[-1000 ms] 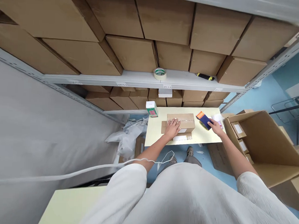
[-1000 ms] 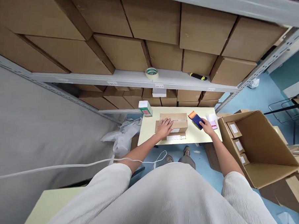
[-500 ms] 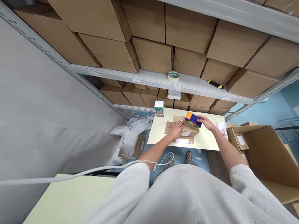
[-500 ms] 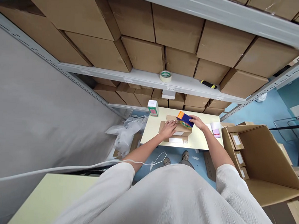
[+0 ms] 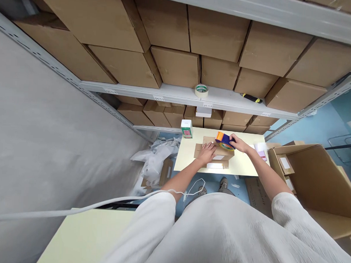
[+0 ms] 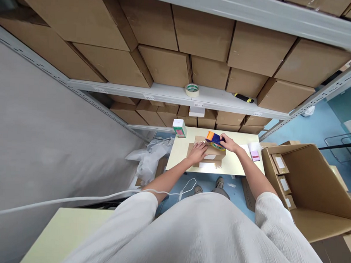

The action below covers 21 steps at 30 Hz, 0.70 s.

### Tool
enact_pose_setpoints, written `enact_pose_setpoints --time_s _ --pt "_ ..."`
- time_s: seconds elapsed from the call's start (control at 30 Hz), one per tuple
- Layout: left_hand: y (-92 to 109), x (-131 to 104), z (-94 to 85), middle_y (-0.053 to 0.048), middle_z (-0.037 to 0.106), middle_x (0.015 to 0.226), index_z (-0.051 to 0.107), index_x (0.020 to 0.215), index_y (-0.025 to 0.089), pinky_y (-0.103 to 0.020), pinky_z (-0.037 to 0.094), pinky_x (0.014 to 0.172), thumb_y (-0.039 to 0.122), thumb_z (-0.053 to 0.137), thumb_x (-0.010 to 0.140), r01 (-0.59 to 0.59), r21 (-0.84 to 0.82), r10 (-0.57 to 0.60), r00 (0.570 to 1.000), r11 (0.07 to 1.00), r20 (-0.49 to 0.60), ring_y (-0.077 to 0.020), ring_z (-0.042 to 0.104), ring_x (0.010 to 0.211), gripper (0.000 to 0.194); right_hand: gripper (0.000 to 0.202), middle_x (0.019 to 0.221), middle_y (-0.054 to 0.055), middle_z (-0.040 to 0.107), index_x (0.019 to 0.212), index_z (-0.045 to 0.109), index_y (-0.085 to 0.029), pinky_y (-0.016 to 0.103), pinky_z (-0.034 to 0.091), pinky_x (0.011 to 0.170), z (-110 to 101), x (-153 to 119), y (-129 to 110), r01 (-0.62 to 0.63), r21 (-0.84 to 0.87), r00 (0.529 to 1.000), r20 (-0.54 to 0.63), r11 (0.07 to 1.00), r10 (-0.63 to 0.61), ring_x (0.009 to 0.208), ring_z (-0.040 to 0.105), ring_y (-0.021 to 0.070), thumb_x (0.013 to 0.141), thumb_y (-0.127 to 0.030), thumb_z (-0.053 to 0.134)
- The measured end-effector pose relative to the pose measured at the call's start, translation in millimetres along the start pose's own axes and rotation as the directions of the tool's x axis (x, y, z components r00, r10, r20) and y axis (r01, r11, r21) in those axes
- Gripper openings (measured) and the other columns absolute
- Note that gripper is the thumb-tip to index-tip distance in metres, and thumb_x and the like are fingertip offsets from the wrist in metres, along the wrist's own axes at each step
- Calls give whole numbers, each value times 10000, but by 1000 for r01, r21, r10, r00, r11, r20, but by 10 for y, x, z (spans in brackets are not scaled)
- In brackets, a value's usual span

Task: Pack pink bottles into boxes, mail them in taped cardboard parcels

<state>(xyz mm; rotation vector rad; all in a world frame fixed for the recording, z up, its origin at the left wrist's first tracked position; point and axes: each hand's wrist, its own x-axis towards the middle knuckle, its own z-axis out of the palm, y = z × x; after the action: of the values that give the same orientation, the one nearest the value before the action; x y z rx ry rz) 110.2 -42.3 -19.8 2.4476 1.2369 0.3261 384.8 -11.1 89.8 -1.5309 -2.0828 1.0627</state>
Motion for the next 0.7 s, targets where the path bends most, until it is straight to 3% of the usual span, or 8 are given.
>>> enact_pose_setpoints --time_s 0.2,0.37,0.43,0.5,0.6,0.7 --pt "-4 3 5 -154 508 1695 597 1559 227 -606 259 1351 352 583 1038 8 0 -8 1000 1000 24 -354 385 1626 536 470 915 8 649 985 457 -279 294 363 719 -68 -5 14 48 -308 999 17 950 -44 776 523 205 774 -538 788" --pt "-32 8 -18 -135 493 1718 634 1520 233 -597 262 1355 271 623 983 10 -25 -9 1000 1000 30 -346 390 1632 538 498 888 6 645 991 447 -282 287 337 665 -100 -42 73 46 -318 999 13 947 -44 723 482 188 799 -593 785" --pt "-50 19 -71 -134 544 1678 685 1452 220 -577 291 1352 208 613 967 20 -92 -19 1000 996 12 -334 433 1608 491 499 881 1 637 980 440 -281 287 337 666 -104 -56 73 55 -317 998 11 947 -54 731 482 185 791 -578 794" --pt "-60 55 -154 -139 623 1599 726 1377 206 -533 376 1316 178 587 980 90 -216 -102 994 972 -48 -317 528 1538 422 498 859 -7 629 969 433 -281 288 331 661 -107 -62 61 51 -312 999 14 949 -49 725 479 183 781 -557 803" --pt "-37 182 -305 -137 750 1398 738 1311 202 -453 547 1162 226 580 1031 244 -525 -366 920 815 -140 -283 704 1317 322 499 836 -21 615 956 404 -285 286 331 651 -114 -62 38 43 -294 999 22 955 -38 702 471 177 774 -534 796" --pt "45 371 -447 -108 816 1124 707 1264 201 -395 625 992 252 645 1029 290 -816 -540 841 499 -31 -233 794 1044 249 499 837 -31 603 949 365 -288 280 346 652 -115 -66 25 45 -284 999 25 958 -40 692 468 170 758 -499 775"
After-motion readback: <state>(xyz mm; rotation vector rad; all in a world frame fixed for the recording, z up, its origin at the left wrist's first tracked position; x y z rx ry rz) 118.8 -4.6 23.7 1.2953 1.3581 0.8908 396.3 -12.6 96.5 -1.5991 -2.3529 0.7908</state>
